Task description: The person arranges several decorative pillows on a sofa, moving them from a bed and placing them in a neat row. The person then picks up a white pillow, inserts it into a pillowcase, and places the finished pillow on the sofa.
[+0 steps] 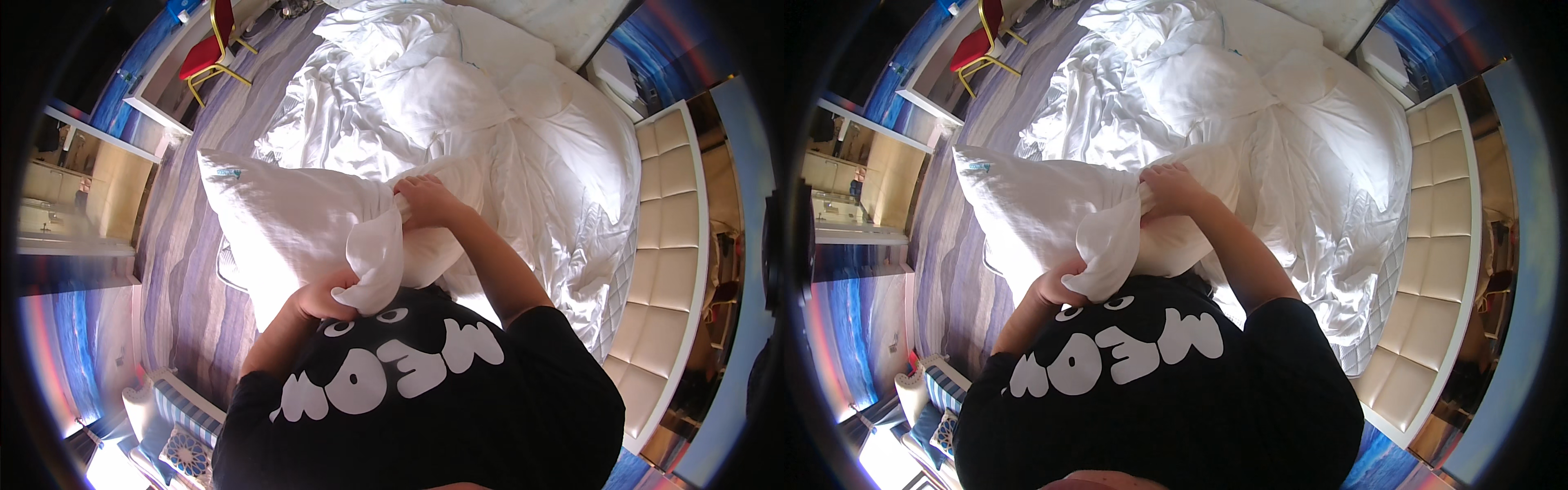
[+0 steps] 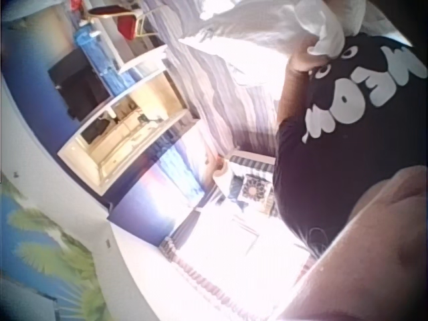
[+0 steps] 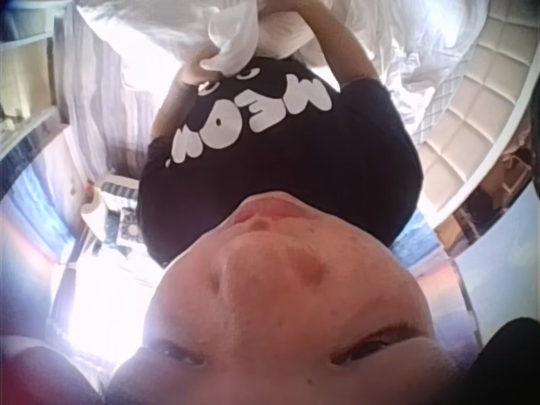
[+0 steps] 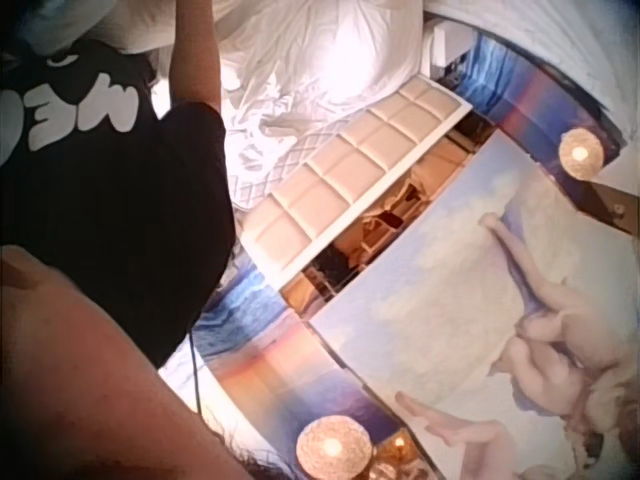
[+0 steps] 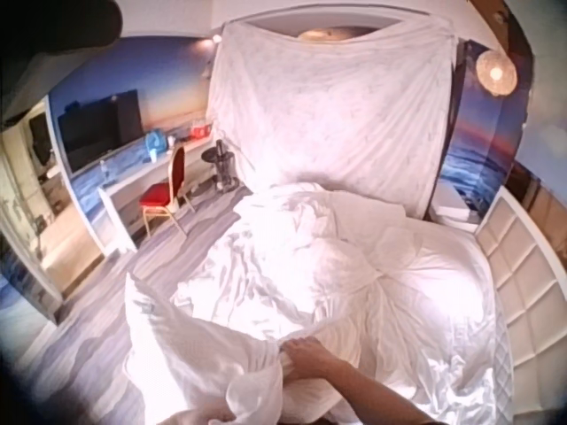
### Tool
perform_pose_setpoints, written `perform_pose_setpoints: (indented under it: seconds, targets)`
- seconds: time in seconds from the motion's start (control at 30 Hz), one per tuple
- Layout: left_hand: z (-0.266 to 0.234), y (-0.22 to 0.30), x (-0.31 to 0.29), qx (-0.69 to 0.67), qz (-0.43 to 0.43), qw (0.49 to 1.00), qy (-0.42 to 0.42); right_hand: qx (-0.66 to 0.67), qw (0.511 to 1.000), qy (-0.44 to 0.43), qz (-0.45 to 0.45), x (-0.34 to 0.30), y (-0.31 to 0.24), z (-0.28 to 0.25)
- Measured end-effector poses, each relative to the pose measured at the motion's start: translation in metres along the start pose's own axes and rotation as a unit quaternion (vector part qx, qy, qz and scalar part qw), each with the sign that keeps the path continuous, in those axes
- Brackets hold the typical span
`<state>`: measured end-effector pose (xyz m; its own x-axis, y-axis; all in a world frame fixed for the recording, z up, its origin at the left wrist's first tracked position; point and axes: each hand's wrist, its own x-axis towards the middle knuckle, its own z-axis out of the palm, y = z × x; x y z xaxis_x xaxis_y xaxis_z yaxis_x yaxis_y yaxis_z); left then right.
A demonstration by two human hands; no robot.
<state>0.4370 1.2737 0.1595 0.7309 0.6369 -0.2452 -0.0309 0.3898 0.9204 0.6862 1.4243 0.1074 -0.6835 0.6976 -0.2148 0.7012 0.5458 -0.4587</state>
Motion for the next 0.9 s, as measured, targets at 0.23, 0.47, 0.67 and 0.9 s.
perform_pose_setpoints:
  seconds: [0.23,0.47,0.67,0.9]
  targets:
    - [0.021,0.029,0.014,0.246,0.008,0.964,0.100,0.081,0.995,0.045,0.039,0.011,0.017,0.053]
    - [0.004,-0.006,0.047,0.568,-0.031,0.761,0.310,0.194,0.971,0.127,-0.054,-0.020,-0.049,0.108]
    - [-0.010,-0.030,0.040,0.577,-0.076,0.772,0.256,0.187,0.979,0.067,-0.041,-0.025,-0.062,0.101]
    - [-0.021,-0.039,0.016,0.628,0.015,0.743,0.233,0.107,0.991,0.060,-0.051,-0.031,-0.075,0.096]
